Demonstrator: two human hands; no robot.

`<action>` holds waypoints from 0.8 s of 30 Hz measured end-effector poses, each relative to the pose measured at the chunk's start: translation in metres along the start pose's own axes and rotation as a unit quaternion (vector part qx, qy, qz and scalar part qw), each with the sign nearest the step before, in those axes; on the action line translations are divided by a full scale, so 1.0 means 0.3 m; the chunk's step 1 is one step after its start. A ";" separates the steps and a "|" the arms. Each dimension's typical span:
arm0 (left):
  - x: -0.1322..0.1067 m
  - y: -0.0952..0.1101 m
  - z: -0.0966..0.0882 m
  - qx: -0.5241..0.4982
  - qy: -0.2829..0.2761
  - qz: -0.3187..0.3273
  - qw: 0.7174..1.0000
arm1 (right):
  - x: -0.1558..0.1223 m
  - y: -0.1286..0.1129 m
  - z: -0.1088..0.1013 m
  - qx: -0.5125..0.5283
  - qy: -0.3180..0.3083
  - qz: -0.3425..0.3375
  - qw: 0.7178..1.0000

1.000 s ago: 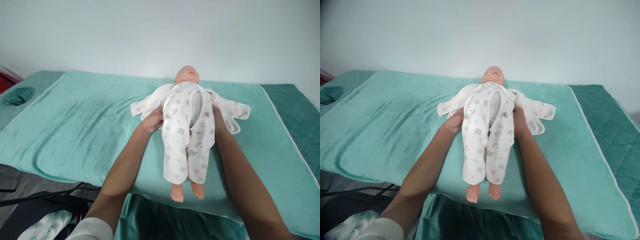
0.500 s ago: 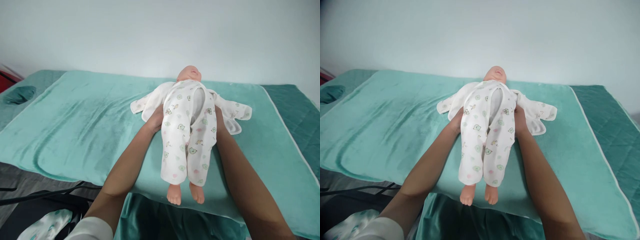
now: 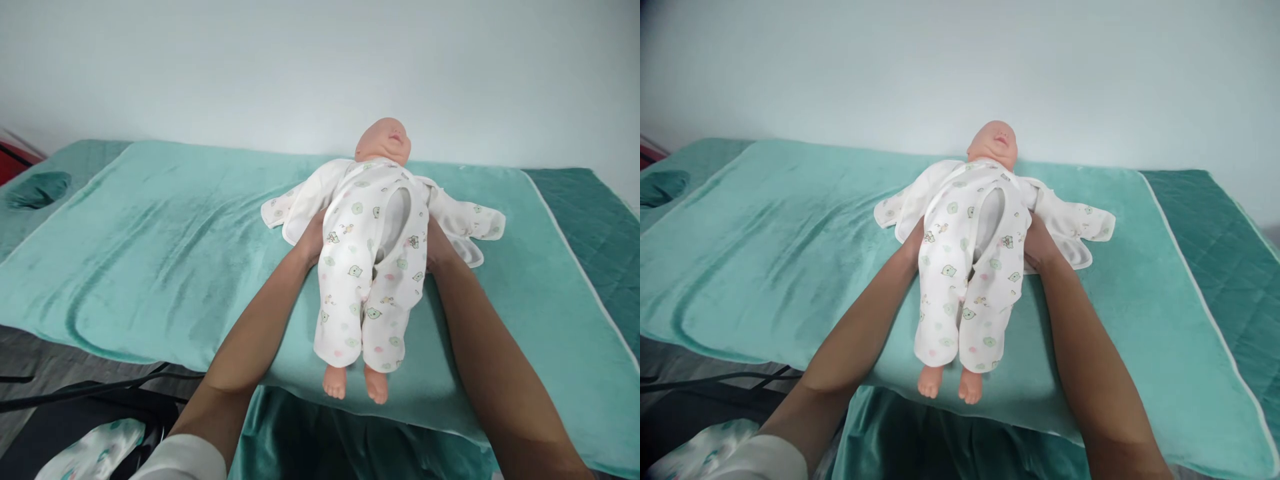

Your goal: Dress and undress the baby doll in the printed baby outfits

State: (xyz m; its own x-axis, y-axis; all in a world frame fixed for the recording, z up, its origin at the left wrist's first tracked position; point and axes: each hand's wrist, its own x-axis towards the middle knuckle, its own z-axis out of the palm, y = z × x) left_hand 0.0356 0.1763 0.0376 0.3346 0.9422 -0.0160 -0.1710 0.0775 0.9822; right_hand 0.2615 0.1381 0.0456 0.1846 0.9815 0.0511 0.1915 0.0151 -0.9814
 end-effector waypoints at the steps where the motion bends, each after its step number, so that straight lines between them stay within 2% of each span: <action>1: -0.001 0.004 0.002 0.006 0.007 -0.005 1.000 | 0.001 0.003 -0.002 0.006 -0.005 0.002 1.000; 8: 0.001 0.027 0.039 0.021 0.073 0.005 0.997 | 0.009 0.039 -0.006 -0.008 0.059 -0.008 0.998; 11: 0.006 0.023 0.043 0.039 0.070 0.015 0.997 | 0.023 0.052 0.003 0.023 0.076 0.024 0.997; 14: 0.016 0.004 0.030 0.046 0.041 0.048 0.997 | 0.035 0.066 0.011 0.034 0.100 0.039 0.994; 16: 0.023 -0.016 0.014 0.074 0.030 0.077 0.994 | 0.037 0.075 0.011 -0.003 0.104 0.010 0.995; 19: 0.032 -0.050 -0.010 0.130 0.042 0.104 0.985 | 0.033 0.081 0.006 -0.061 0.099 -0.036 0.993; 24: 0.042 -0.076 -0.025 0.135 0.053 0.134 0.980 | 0.022 0.065 0.002 -0.107 0.095 -0.073 0.987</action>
State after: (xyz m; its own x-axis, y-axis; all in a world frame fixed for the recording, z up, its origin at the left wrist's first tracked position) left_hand 0.0368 0.1888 0.0135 0.2096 0.9467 0.2447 0.0170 -0.2538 0.9671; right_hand 0.2659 0.1450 0.0268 0.3139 0.9178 0.2430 0.4242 0.0934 -0.9007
